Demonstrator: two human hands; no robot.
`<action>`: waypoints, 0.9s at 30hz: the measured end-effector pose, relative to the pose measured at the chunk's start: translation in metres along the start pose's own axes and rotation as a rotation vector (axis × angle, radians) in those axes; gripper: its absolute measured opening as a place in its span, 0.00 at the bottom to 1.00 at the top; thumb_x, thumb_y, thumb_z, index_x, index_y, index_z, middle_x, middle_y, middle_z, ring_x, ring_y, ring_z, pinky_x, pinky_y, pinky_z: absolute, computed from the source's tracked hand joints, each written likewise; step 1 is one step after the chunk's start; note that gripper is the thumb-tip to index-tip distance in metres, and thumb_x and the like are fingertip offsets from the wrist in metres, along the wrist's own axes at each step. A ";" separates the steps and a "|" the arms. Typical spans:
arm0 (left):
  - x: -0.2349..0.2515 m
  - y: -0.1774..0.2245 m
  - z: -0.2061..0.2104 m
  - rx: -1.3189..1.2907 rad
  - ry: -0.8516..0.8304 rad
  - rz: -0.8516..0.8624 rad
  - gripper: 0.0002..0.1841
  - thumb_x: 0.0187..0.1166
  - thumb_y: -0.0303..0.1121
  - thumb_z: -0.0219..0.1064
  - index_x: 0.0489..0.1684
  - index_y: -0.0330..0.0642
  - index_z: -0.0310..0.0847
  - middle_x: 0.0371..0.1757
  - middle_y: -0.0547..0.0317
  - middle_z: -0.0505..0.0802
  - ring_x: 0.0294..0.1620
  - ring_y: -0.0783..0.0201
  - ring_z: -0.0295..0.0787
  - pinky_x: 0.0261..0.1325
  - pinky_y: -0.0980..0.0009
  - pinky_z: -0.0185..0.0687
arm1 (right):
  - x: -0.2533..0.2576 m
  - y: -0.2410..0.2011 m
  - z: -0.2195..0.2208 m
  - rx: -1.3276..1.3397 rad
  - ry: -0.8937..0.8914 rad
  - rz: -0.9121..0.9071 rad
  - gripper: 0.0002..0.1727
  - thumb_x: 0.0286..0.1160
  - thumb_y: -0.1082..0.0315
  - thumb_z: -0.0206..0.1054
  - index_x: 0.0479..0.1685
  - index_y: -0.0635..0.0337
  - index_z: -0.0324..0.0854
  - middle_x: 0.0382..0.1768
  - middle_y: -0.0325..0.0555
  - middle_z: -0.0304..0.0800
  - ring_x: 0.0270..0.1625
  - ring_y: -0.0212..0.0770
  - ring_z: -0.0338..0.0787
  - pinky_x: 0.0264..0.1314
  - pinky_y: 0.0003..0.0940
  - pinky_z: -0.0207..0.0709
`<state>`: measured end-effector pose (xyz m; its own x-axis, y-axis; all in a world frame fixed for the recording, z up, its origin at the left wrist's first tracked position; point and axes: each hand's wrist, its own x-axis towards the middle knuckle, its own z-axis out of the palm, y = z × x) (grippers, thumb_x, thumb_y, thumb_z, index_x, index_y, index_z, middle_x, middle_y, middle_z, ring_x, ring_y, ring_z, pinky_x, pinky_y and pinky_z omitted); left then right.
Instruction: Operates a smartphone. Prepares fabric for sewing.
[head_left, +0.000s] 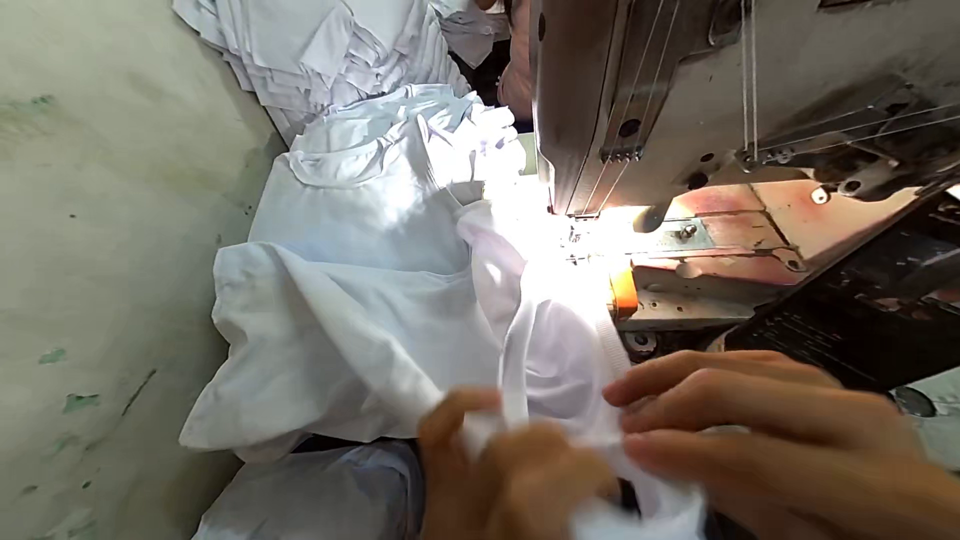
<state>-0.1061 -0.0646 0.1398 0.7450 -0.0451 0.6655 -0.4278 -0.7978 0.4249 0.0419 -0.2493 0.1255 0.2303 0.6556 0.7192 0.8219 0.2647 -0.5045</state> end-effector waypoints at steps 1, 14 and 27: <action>-0.004 -0.024 0.016 0.098 -0.020 0.026 0.17 0.82 0.59 0.63 0.62 0.68 0.77 0.60 0.72 0.86 0.70 0.74 0.78 0.88 0.57 0.47 | -0.002 -0.001 -0.005 0.033 0.061 0.043 0.05 0.83 0.68 0.65 0.44 0.55 0.87 0.43 0.40 0.93 0.58 0.34 0.92 0.63 0.29 0.87; 0.008 -0.118 0.009 0.056 -0.321 0.400 0.09 0.88 0.31 0.58 0.47 0.51 0.87 0.40 0.63 0.90 0.52 0.65 0.85 0.80 0.53 0.59 | -0.054 -0.012 0.013 -0.005 -0.168 0.260 0.08 0.83 0.74 0.63 0.45 0.63 0.89 0.44 0.52 0.93 0.62 0.44 0.90 0.65 0.32 0.82; 0.015 -0.115 0.026 0.396 -0.257 0.462 0.09 0.89 0.31 0.54 0.47 0.49 0.82 0.37 0.57 0.85 0.36 0.60 0.76 0.54 0.65 0.68 | -0.064 -0.018 0.032 -0.215 -0.192 0.357 0.07 0.83 0.72 0.63 0.44 0.60 0.88 0.44 0.50 0.95 0.59 0.45 0.91 0.53 0.33 0.83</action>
<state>-0.0326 0.0107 0.0854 0.6497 -0.5385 0.5366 -0.5483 -0.8208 -0.1599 -0.0046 -0.2734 0.0737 0.4346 0.8036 0.4067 0.8030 -0.1412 -0.5790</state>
